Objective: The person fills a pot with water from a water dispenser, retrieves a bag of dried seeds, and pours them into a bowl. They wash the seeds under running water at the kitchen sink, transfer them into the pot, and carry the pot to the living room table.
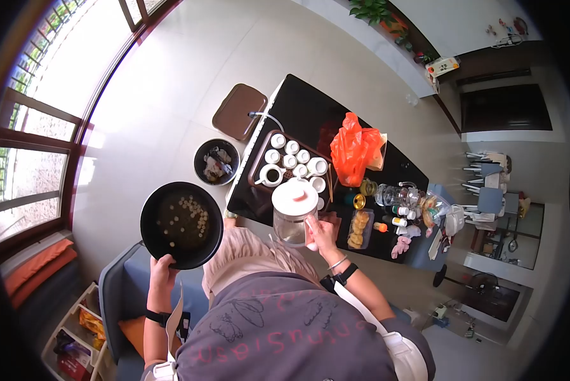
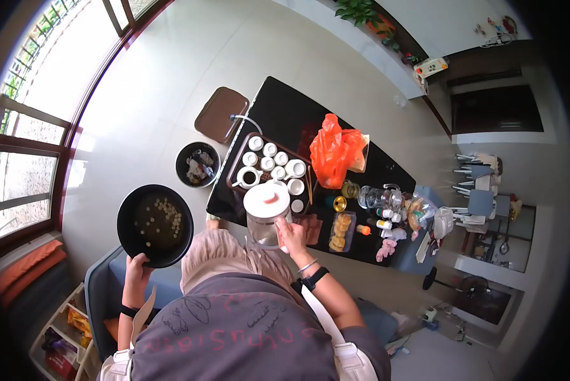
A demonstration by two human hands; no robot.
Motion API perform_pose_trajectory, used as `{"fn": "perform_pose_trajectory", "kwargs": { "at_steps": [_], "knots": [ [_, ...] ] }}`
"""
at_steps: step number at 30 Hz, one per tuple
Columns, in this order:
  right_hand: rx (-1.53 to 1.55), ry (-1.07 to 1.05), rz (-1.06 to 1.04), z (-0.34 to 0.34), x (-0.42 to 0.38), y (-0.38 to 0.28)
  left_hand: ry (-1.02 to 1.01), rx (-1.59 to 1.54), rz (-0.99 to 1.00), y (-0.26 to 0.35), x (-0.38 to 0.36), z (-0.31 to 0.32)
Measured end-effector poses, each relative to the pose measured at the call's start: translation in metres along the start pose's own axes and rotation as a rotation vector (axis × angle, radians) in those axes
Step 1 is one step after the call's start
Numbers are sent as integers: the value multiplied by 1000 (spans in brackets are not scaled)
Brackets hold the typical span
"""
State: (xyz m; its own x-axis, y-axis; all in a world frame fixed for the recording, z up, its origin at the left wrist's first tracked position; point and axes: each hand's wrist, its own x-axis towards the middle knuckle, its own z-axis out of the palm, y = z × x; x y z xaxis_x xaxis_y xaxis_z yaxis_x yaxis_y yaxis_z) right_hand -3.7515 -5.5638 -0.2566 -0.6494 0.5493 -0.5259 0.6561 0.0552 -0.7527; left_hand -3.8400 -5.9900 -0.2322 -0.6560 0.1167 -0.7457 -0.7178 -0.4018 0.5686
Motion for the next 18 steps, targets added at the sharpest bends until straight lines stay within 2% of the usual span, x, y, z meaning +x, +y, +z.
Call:
{"fn": "perform_pose_trajectory", "kwargs": {
  "at_steps": [3, 8, 18],
  "knots": [
    [14, -15, 94, 19, 3, -2, -11, -20, -18, -4, 8, -13],
    [22, 38, 126, 42, 13, -11, 70, -35, -28, -3, 9, -17],
    [-73, 22, 176, 40, 34, 2, 98, -38, -50, -10, 14, -25]
  ]
}}
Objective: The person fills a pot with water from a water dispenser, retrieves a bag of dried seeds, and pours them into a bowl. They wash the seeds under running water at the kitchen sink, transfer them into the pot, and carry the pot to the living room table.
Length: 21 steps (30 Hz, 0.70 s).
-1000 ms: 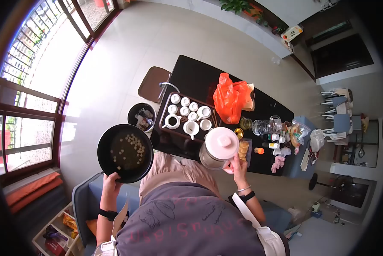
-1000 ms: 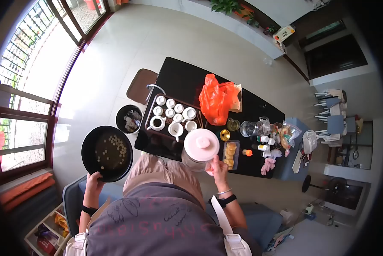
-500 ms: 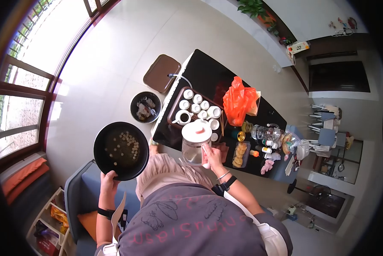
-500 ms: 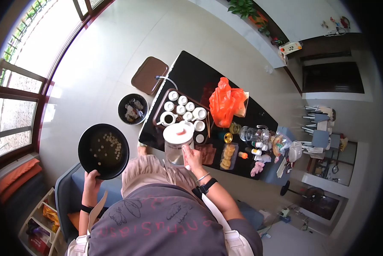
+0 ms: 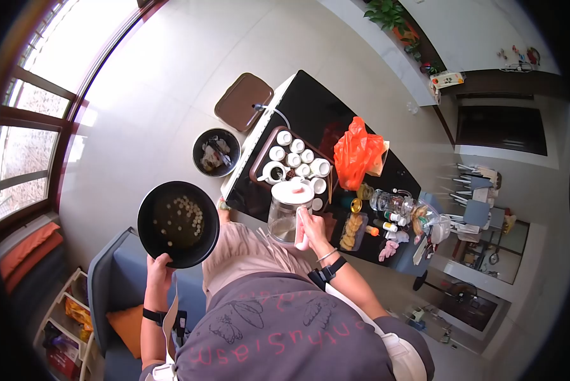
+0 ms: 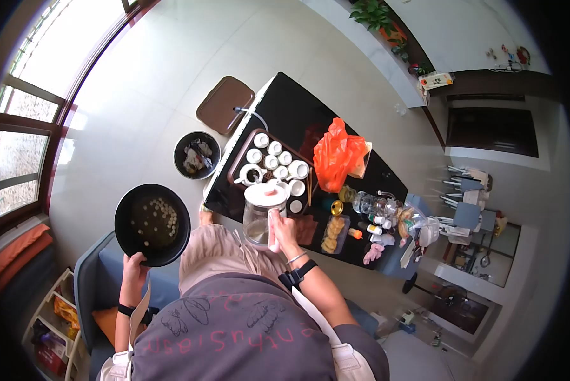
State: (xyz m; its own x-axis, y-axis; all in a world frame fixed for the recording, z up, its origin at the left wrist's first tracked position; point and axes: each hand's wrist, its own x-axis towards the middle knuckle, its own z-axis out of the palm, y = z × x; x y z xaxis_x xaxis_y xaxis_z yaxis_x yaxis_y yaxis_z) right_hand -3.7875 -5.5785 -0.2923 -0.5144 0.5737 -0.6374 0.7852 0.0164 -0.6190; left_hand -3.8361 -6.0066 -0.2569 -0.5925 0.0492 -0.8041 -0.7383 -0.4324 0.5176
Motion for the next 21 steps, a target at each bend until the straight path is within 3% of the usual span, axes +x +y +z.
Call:
{"fn": "perform_pose_trajectory", "kwargs": {
  "at_steps": [8, 11, 21],
  "knots": [
    [-90, 1, 37, -2, -5, -14, -20, 75, -39, -11, 16, -17],
    [-59, -8, 59, -2, -4, -14, 91, -36, -25, 3, 3, 23],
    [-98, 7, 48, -3, -3, -18, 41, 35, -57, -4, 15, 17]
  ]
}}
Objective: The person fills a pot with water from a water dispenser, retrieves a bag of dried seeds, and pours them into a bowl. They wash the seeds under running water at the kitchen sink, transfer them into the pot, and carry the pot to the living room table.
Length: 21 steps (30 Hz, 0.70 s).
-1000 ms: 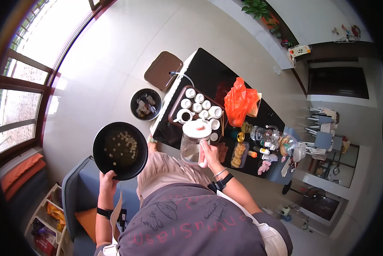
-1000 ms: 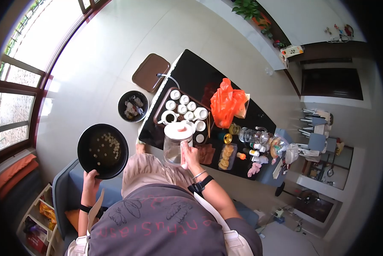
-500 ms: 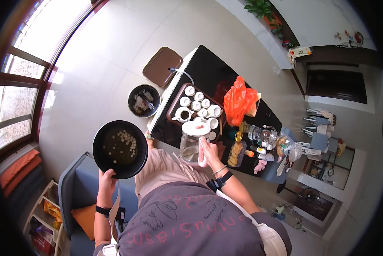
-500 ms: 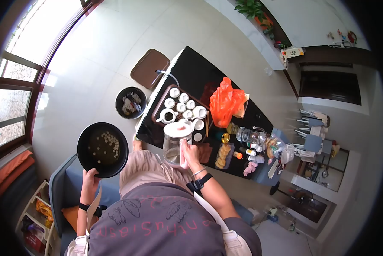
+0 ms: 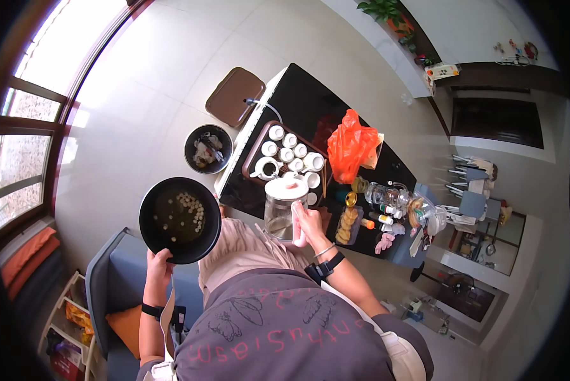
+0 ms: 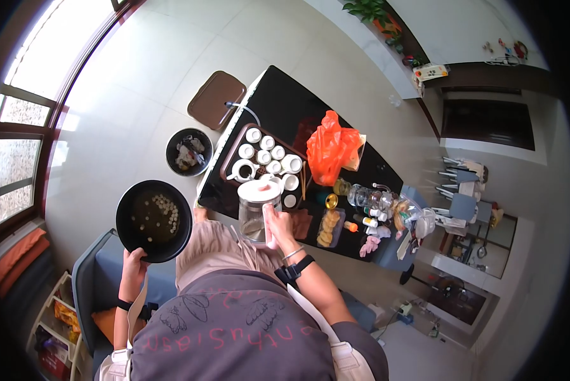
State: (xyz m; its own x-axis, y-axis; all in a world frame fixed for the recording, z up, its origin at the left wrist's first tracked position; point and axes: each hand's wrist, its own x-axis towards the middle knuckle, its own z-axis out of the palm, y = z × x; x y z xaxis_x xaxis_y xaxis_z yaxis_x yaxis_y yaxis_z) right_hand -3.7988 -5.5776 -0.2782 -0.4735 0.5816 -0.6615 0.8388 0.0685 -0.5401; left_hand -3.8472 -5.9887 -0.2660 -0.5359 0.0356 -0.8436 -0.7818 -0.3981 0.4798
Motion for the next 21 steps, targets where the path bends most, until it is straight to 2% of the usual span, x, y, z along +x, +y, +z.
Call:
{"fn": "perform_pose_trajectory", "kwargs": {
  "at_steps": [3, 6, 8, 15, 17, 21],
  "knots": [
    [-17, -3, 26, -1, -2, -7, -12, -20, -6, 4, -4, 11],
    [16, -21, 52, -3, -4, -17, 87, -47, -6, 4, -4, 20],
    [-2, -16, 53, -3, -4, -19, -13, -17, -4, -4, 5, 8],
    [43, -23, 26, -4, -2, -20, 10, 2, -23, -11, 6, 5],
    [53, -24, 31, -5, -3, -23, -86, 46, -38, -13, 11, -5],
    [10, -28, 14, -6, 3, -15, -83, 35, -35, -9, 3, 6]
  ]
}}
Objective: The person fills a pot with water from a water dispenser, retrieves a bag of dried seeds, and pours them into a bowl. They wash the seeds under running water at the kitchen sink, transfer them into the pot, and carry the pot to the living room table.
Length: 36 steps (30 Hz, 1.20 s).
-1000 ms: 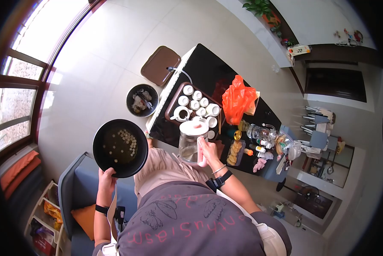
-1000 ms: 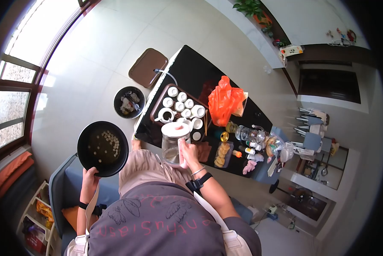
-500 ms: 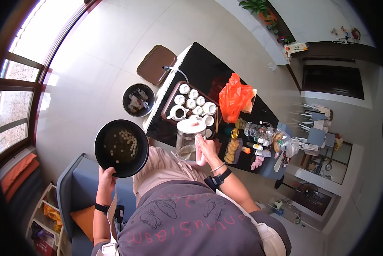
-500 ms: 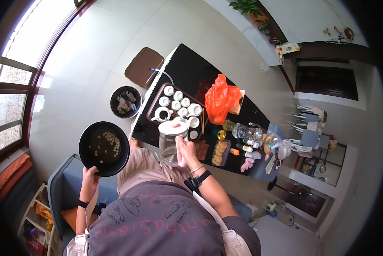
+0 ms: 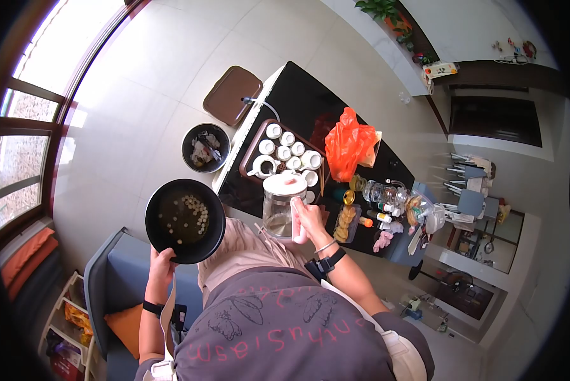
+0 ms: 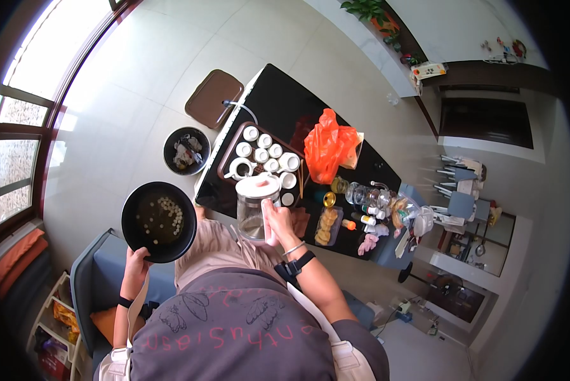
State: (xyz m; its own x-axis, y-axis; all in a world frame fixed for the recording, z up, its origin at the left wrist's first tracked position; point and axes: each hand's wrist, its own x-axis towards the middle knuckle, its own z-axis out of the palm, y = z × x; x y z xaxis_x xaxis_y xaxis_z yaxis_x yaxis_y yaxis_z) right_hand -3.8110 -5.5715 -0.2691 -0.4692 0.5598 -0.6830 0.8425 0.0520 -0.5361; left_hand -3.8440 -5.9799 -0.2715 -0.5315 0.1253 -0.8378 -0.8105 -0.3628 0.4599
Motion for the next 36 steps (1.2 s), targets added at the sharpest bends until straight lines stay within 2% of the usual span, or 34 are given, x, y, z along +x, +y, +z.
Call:
{"fn": "perform_pose_trajectory", "kwargs": {
  "at_steps": [5, 12, 15, 17, 19, 21, 26, 27, 29, 36],
  "knots": [
    [-107, 29, -2, -2, 0, -1, 67, -19, -15, 2, -2, 11],
    [-18, -15, -39, -6, -2, 16, -12, 9, -16, -2, 7, 3],
    [78, 37, -100, -7, -15, 20, -13, -2, -2, 2, 5, 12],
    [290, 64, -70, -10, -30, 17, -56, 15, 0, 5, 4, 15],
    [377, 110, -75, -10, -35, 29, -52, 42, -7, 4, 5, 16],
    [552, 227, -140, -14, -44, 35, -51, 74, -15, 6, 5, 19],
    [704, 202, -128, -51, -59, 79, -88, 157, -24, 11, -1, 48],
    [796, 173, -88, -64, -71, 72, -98, 180, -17, 11, 1, 50],
    [934, 156, -162, -91, -81, 89, -169, 196, -79, 7, 5, 57],
    [1010, 511, -235, -210, -113, 175, -262, 311, -59, -13, -14, 130]
  ]
}}
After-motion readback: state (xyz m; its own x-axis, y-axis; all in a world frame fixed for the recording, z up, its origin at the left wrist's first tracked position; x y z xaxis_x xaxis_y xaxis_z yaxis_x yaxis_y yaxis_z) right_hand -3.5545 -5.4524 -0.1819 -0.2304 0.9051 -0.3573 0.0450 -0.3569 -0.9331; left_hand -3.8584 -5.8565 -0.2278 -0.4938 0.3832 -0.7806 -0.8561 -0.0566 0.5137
